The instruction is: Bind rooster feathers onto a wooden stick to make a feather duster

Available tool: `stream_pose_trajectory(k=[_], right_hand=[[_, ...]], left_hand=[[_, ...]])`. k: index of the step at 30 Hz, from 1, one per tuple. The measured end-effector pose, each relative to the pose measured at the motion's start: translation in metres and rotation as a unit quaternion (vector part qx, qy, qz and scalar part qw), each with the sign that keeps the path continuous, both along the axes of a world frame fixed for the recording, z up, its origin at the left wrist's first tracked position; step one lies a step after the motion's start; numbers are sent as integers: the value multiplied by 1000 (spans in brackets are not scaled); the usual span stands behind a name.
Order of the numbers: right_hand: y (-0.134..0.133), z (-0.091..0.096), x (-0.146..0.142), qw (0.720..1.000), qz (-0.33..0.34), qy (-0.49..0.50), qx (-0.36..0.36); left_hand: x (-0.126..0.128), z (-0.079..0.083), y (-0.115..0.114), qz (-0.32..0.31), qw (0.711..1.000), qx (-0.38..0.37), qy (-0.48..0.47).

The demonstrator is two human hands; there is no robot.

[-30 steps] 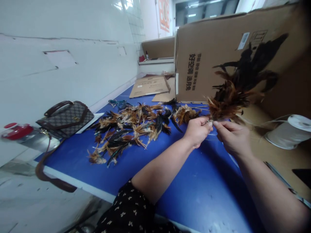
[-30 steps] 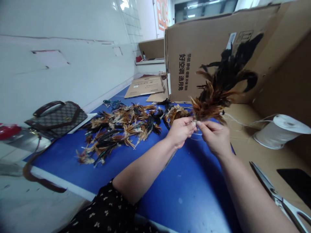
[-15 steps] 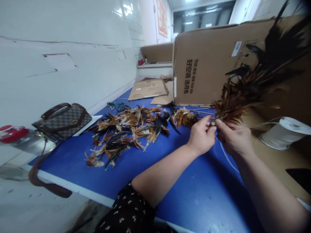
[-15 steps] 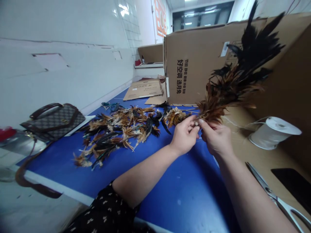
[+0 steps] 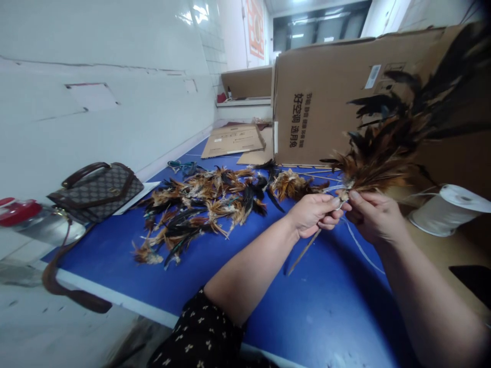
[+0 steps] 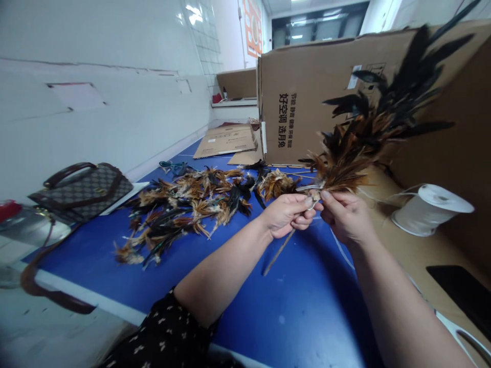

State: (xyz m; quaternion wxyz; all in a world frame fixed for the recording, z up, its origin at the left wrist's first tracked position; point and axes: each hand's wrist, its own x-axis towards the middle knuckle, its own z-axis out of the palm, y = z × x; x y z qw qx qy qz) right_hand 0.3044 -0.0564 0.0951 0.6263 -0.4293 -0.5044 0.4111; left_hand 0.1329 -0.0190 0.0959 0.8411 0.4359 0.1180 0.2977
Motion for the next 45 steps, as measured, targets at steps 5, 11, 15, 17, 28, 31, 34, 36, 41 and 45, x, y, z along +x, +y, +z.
stream_pose_trajectory(k=[5,11,15,17,28,31,34,36,41,45], right_hand=[[0,2,-2,1000,-3,27,-8],[0,2,-5,999,-25,26,-4],[-1,4,-12,998,-37,37,17],[-2,5,-16,998,-39,49,25],[-10,12,-12,998,-23,44,25],[-13,15,-14,998,-1,57,-13],[-14,17,-15,998,5,65,-20],[-13,17,-13,998,-2,63,-9],[-9,13,-6,999,3,38,-2],[-7,10,-7,999,2,33,0]], left_hand=[[3,-1,-1,58,998,-13,-15],[10,-1,-4,153,988,12,17],[17,-3,-5,243,968,58,40],[19,-3,-6,263,962,68,36],[-8,13,-3,5,1000,9,-28],[-11,12,-2,-66,997,1,-26],[-11,8,-1,-57,998,17,-8],[-9,6,0,-30,999,31,15],[0,8,-3,72,994,41,76],[7,13,-7,156,979,32,123]])
